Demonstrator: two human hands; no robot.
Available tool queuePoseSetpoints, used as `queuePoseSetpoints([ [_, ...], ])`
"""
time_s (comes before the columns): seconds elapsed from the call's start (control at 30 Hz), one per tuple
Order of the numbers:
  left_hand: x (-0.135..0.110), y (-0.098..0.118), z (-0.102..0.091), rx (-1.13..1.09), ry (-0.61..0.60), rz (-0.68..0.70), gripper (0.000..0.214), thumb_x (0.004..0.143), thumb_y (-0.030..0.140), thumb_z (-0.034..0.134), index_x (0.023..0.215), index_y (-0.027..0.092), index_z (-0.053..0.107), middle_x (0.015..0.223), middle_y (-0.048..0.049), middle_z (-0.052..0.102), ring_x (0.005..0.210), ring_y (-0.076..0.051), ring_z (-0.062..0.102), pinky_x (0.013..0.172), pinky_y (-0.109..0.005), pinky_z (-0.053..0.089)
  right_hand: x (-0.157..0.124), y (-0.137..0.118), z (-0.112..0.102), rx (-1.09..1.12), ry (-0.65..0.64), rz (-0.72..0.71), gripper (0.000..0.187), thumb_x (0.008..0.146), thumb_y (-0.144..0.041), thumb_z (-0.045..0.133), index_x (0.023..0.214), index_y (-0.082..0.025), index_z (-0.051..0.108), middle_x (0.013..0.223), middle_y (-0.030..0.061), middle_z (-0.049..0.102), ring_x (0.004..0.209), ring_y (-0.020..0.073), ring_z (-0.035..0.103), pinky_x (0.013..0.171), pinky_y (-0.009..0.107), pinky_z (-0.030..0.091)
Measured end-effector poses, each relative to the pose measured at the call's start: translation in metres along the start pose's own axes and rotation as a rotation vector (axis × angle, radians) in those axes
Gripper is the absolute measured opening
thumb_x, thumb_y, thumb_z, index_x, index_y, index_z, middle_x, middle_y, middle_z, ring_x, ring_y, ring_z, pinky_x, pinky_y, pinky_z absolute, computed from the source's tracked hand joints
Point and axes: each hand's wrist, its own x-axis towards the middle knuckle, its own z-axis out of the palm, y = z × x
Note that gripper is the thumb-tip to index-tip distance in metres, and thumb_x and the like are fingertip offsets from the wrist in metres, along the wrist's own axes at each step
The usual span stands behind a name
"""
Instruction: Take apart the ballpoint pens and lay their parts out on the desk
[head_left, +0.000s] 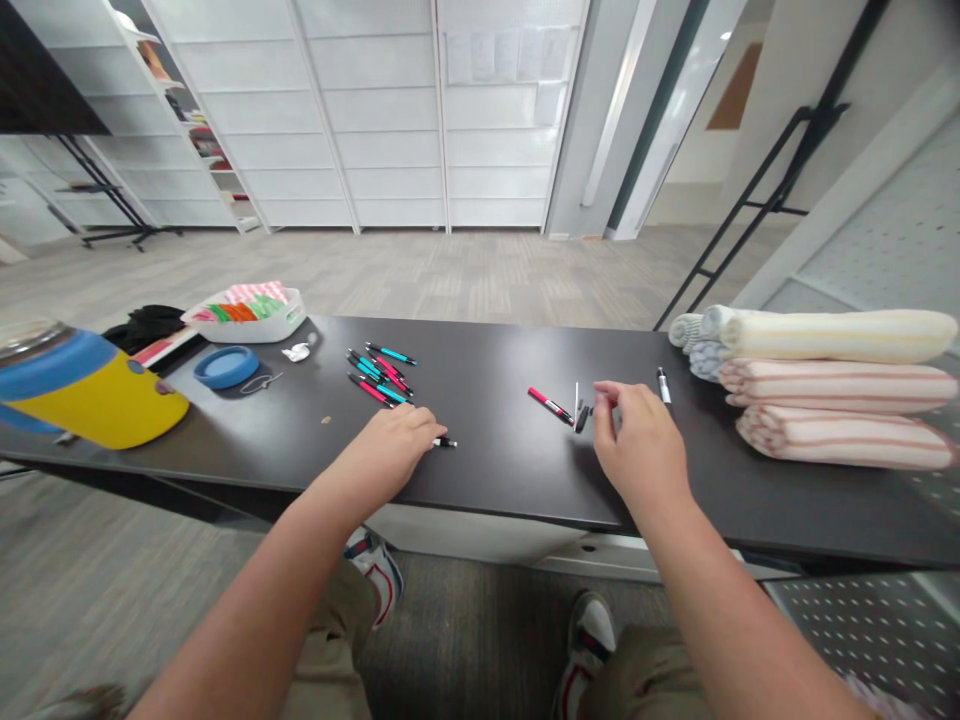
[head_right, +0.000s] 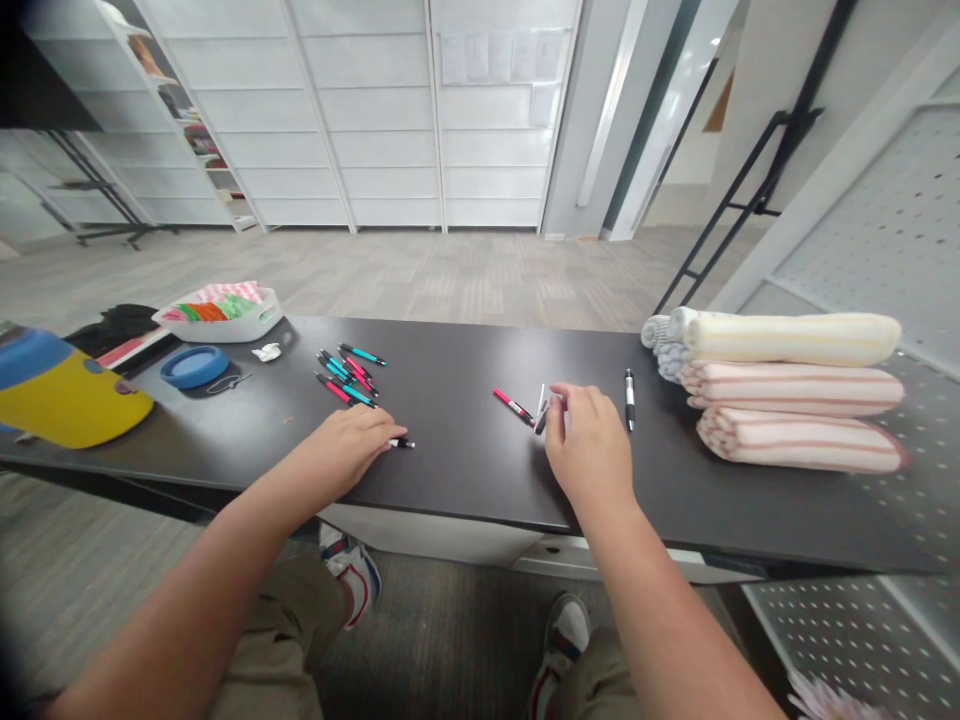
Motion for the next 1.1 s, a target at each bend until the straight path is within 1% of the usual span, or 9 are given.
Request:
queuePoseSetpoints([
  [0.1,0.006,0.028,-0.003,-0.029,0.020,0.065,0.029,0.100,0.010,0.050,0.121,0.023,0.067,0.117,-0.0097,0.067,0.104,-0.025,0.062,0.092,-0.038,0.049,-0.005,-0.012,-0.004,0.078,-0.017,-0.127,0.029,0.105,-0.028,0.045,0.124,-0.018,0.063,0.102,0.0125,0.069,0.100,0.0280,0.062,0.095,0.041,0.048],
  [0.23,0.008,0.053,-0.009,-0.218,0.212,0.154,0.022,0.103,0.011,0.048,0.119,0.020,0.061,0.124,-0.0103,0.066,0.116,-0.024,0.061,0.103,-0.040,0.048,-0.014,-0.027,-0.004,0.235,-0.122,-0.314,0.027,0.105,-0.027,0.047,0.126,-0.021,0.063,0.113,0.0127,0.070,0.107,0.0270,0.063,0.099,0.043,0.049],
  [0.37,0.011,0.065,-0.010,-0.599,0.438,0.142,0.011,0.105,0.018,0.055,0.113,0.022,0.060,0.112,-0.0062,0.071,0.109,-0.018,0.067,0.100,-0.033,0.053,-0.017,-0.039,-0.002,0.390,-0.301,-0.433,0.036,0.107,-0.031,0.047,0.139,-0.019,0.056,0.127,0.0138,0.068,0.121,0.0264,0.061,0.106,0.044,0.048],
  [0.43,0.013,0.065,-0.007,-0.700,0.484,0.098,0.010,0.103,0.021,0.061,0.113,0.024,0.062,0.111,-0.0045,0.074,0.108,-0.016,0.070,0.098,-0.031,0.055,-0.017,-0.041,-0.001,0.428,-0.401,-0.433,0.036,0.109,-0.033,0.043,0.139,-0.020,0.057,0.124,0.0123,0.070,0.116,0.0248,0.064,0.103,0.042,0.050],
  [0.5,0.016,0.062,0.000,-0.726,0.490,0.071,0.009,0.102,0.022,0.064,0.111,0.024,0.063,0.110,-0.0036,0.076,0.107,-0.016,0.071,0.096,-0.030,0.055,-0.015,-0.041,0.000,0.440,-0.481,-0.406,0.032,0.110,-0.034,0.041,0.130,-0.021,0.063,0.116,0.0093,0.074,0.106,0.0228,0.068,0.096,0.037,0.052],
  [0.63,0.022,0.050,0.013,-0.593,0.458,0.068,0.006,0.103,0.024,0.061,0.108,0.021,0.064,0.112,-0.0045,0.076,0.106,-0.017,0.072,0.096,-0.031,0.054,-0.014,-0.039,0.001,0.408,-0.547,-0.304,0.028,0.109,-0.038,0.047,0.110,-0.023,0.070,0.100,0.0034,0.077,0.089,0.0192,0.071,0.079,0.030,0.049],
  [0.77,0.025,0.038,0.021,-0.240,0.300,0.096,0.019,0.108,0.027,0.050,0.116,0.020,0.065,0.112,-0.0061,0.076,0.100,-0.021,0.070,0.091,-0.036,0.052,-0.012,-0.039,0.000,0.317,-0.562,-0.196,0.032,0.106,-0.046,0.053,0.090,-0.024,0.070,0.077,-0.0009,0.072,0.071,0.0179,0.066,0.065,0.029,0.040],
  [0.93,0.032,0.040,0.021,-0.066,0.307,0.162,0.026,0.110,0.027,0.044,0.127,0.019,0.062,0.118,-0.0091,0.073,0.106,-0.023,0.066,0.092,-0.038,0.046,-0.009,-0.039,0.001,0.379,-0.596,-0.172,0.039,0.108,-0.043,0.047,0.083,-0.023,0.069,0.073,-0.0014,0.070,0.069,0.0166,0.065,0.067,0.028,0.038],
  [1.1,0.048,0.055,0.017,0.106,0.289,0.243,0.026,0.111,0.034,0.042,0.110,0.019,0.064,0.093,-0.0054,0.069,0.088,-0.023,0.062,0.077,-0.039,0.040,-0.009,-0.037,0.003,0.397,-0.577,-0.165,0.043,0.109,-0.043,0.044,0.080,-0.023,0.070,0.070,-0.0012,0.070,0.068,0.0163,0.065,0.069,0.028,0.038],
])
